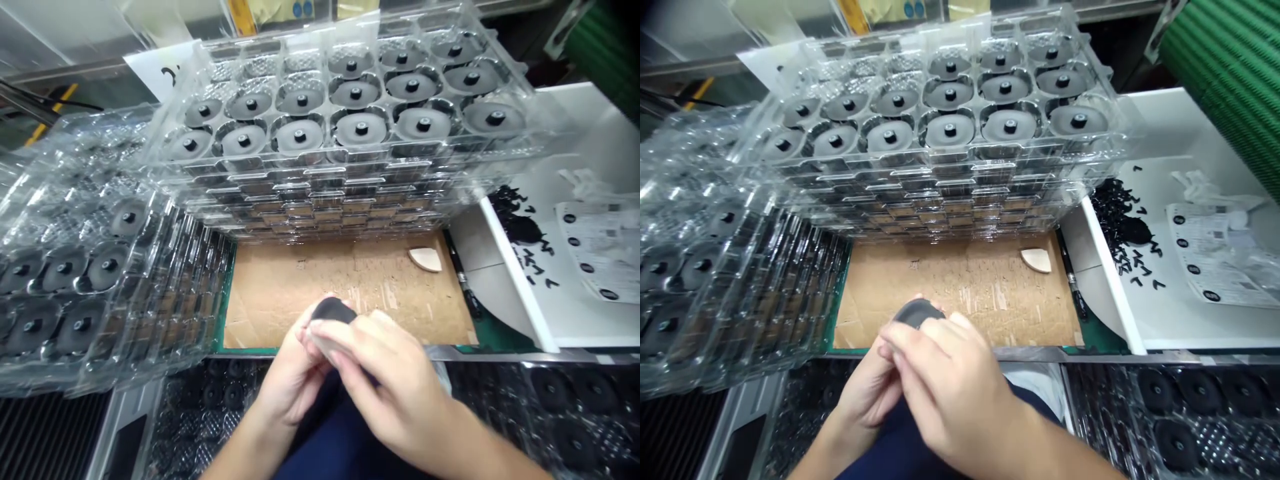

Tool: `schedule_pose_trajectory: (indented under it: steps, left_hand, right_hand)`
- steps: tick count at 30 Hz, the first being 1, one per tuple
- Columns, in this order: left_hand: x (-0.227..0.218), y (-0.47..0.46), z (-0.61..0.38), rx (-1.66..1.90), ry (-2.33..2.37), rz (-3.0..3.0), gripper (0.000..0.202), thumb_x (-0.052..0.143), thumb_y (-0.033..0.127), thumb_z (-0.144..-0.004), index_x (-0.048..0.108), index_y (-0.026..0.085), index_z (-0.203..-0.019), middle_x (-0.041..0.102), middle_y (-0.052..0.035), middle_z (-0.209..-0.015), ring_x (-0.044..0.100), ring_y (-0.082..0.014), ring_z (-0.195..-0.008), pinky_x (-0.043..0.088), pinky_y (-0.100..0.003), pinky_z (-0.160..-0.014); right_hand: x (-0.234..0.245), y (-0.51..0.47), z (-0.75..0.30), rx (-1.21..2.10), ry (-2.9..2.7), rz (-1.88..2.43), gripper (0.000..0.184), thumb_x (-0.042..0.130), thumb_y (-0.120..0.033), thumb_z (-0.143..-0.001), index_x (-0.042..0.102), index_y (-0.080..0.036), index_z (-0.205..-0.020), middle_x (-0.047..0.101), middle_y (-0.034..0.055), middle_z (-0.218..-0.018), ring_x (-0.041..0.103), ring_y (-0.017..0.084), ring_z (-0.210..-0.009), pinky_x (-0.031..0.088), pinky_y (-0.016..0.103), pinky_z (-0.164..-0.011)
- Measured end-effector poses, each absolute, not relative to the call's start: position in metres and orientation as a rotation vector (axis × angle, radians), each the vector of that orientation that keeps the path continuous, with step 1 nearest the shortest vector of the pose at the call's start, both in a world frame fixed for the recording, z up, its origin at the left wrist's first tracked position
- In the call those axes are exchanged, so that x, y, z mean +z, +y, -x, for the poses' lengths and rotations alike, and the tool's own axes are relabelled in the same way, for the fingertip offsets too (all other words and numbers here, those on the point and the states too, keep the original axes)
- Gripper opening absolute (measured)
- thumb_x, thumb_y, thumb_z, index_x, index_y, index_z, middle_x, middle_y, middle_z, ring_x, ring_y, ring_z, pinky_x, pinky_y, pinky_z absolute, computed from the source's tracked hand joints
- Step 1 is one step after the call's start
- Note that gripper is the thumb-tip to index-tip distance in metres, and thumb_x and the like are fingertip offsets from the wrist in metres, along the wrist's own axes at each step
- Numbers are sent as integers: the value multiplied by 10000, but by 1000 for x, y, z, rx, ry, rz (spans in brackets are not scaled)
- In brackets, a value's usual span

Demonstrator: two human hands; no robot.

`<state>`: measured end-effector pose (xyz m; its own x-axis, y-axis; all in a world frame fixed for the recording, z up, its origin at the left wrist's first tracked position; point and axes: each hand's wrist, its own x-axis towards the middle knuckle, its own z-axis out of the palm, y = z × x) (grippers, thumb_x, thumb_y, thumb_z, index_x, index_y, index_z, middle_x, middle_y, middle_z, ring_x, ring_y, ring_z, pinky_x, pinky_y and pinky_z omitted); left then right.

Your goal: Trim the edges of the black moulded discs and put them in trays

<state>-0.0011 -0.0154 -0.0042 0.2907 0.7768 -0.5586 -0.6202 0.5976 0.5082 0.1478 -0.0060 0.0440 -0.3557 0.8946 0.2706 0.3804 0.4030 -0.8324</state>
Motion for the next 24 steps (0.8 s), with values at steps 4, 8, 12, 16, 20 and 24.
schedule_pose_trajectory:
  steps: [4, 8, 12, 16, 20, 24]
  left_hand:
    - [0, -16, -1, 954, 925, -217, 513, 798, 224, -629, 629, 199, -1113, 691, -47, -1029, 648, -190, -942, 523, -241, -809]
    - [5, -14, -1, 910, 859, -213, 681, 832, 265, -580, 577, 222, -1209, 702, -37, -987, 658, -175, -902, 519, -225, -810]
    - [5, -14, 7, 879, 842, -173, 803, 856, 199, -530, 533, 241, -1265, 702, -27, -1021, 655, -142, -894, 511, -174, -794]
    - [6, -16, 6, 851, 769, -164, 620, 823, 202, -594, 607, 222, -1176, 702, -29, -1005, 657, -147, -900, 508, -214, -858]
    - [13, -18, 6, 837, 617, -189, 504, 830, 306, -583, 676, 175, -1044, 719, -49, -975, 683, -186, -876, 540, -218, -790]
    - [13, -19, 13, 848, 527, -141, 514, 820, 330, -590, 674, 236, -1074, 649, -60, -1223, 683, -244, -951, 578, -251, -744]
  right_hand:
    - [44, 2, -139, 917, -2025, 1107, 232, 467, -100, -890, 644, -154, -1031, 693, 29, -866, 581, 148, -718, 422, 289, -666]
    - [43, -2, -141, 803, -1945, 1043, 243, 429, -115, -904, 614, -107, -1062, 686, 62, -870, 568, 160, -730, 398, 306, -679]
    - [49, -12, -160, 994, -2075, 1101, 218, 497, -72, -868, 629, -168, -1013, 657, -19, -761, 517, 104, -614, 359, 260, -624]
    - [50, -6, -167, 567, -2149, 1202, 285, 448, -53, -875, 659, -178, -1021, 619, 2, -698, 459, 135, -600, 308, 300, -610]
    - [34, 10, -167, 653, -1942, 1108, 291, 452, -107, -908, 657, -235, -1070, 684, 7, -827, 561, 144, -722, 403, 300, -691]
    - [0, 5, -180, 999, -1476, 1457, 215, 531, -299, -898, 666, -240, -1055, 696, 36, -1042, 636, 188, -910, 504, 312, -784]
